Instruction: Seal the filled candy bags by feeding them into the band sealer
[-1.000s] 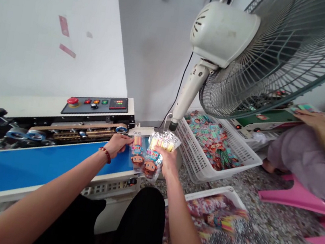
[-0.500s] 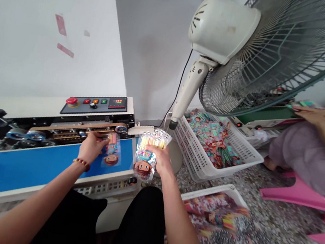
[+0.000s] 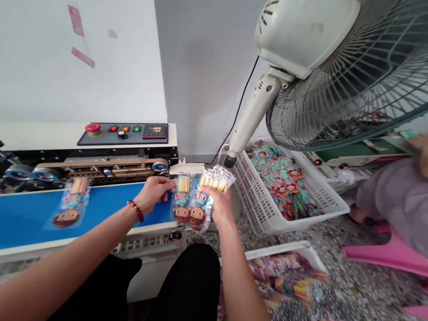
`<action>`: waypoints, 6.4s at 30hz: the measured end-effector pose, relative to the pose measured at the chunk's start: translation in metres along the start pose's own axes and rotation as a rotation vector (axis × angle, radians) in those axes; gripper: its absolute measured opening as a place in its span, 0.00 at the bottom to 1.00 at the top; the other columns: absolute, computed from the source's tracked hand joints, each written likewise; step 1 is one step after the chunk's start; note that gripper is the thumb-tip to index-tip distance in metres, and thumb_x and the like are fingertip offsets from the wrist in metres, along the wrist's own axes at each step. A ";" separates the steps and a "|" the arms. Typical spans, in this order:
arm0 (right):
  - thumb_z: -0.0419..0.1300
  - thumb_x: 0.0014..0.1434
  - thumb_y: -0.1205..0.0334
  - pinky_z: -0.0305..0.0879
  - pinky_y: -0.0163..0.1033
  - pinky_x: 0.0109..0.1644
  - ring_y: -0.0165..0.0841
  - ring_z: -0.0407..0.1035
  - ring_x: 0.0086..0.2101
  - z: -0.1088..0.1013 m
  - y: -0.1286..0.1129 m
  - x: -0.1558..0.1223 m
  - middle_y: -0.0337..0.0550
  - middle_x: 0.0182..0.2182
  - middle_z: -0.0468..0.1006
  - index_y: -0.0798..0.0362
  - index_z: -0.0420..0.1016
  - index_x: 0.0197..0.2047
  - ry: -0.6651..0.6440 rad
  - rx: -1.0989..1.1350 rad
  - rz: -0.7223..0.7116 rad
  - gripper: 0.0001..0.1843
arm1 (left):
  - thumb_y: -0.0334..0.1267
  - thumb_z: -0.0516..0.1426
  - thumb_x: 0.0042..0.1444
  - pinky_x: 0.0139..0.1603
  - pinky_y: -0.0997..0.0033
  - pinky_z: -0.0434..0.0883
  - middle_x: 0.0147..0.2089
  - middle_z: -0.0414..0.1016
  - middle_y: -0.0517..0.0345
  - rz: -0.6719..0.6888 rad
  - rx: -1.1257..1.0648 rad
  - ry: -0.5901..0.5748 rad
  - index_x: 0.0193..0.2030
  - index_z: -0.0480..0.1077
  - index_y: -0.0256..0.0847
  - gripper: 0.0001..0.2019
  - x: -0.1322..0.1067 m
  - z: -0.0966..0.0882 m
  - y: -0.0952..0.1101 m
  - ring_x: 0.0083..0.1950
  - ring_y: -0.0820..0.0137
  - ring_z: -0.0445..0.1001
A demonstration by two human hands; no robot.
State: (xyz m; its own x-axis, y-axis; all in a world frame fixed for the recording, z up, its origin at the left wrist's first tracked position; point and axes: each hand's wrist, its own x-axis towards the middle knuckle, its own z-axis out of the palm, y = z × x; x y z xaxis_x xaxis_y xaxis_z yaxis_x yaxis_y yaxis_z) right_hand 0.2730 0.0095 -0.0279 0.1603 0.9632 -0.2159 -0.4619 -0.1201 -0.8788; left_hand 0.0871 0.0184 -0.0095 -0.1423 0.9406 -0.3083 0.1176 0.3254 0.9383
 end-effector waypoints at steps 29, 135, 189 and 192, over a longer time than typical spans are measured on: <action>0.79 0.31 0.58 0.74 0.40 0.38 0.37 0.77 0.30 0.018 0.013 -0.003 0.40 0.30 0.85 0.52 0.81 0.33 -0.115 -0.113 0.007 0.23 | 0.50 0.58 0.56 0.29 0.71 0.67 0.34 0.79 0.56 0.304 0.211 -0.061 0.43 0.77 0.39 0.17 -0.038 -0.015 -0.004 0.24 0.71 0.70; 0.77 0.32 0.56 0.71 0.41 0.32 0.36 0.74 0.24 0.018 0.001 -0.021 0.40 0.26 0.82 0.53 0.79 0.30 -0.066 -0.186 0.070 0.21 | 0.40 0.59 0.54 0.22 0.74 0.55 0.29 0.73 0.54 -0.103 0.310 0.187 0.33 0.71 0.36 0.08 -0.006 -0.095 0.000 0.23 0.71 0.66; 0.74 0.34 0.56 0.70 0.40 0.36 0.38 0.74 0.29 0.032 0.005 -0.008 0.40 0.27 0.82 0.51 0.78 0.30 -0.035 -0.194 -0.036 0.17 | 0.55 0.68 0.43 0.18 0.77 0.46 0.17 0.66 0.61 0.041 -0.091 -0.155 0.34 0.73 0.37 0.22 -0.030 -0.017 0.000 0.17 0.76 0.61; 0.75 0.32 0.57 0.71 0.41 0.36 0.39 0.75 0.29 0.030 0.006 -0.005 0.39 0.27 0.82 0.50 0.78 0.30 0.040 -0.142 -0.015 0.18 | 0.50 0.69 0.45 0.18 0.77 0.43 0.15 0.64 0.61 -0.091 -0.088 -0.122 0.31 0.72 0.37 0.19 -0.016 -0.010 0.007 0.15 0.77 0.59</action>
State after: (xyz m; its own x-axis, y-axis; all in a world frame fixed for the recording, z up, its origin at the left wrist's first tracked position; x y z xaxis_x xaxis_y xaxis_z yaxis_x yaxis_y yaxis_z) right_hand 0.2433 0.0108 -0.0199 0.2018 0.9552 -0.2164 -0.3317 -0.1413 -0.9328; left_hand 0.0798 0.0048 0.0031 -0.0277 0.9143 -0.4041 0.0223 0.4047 0.9142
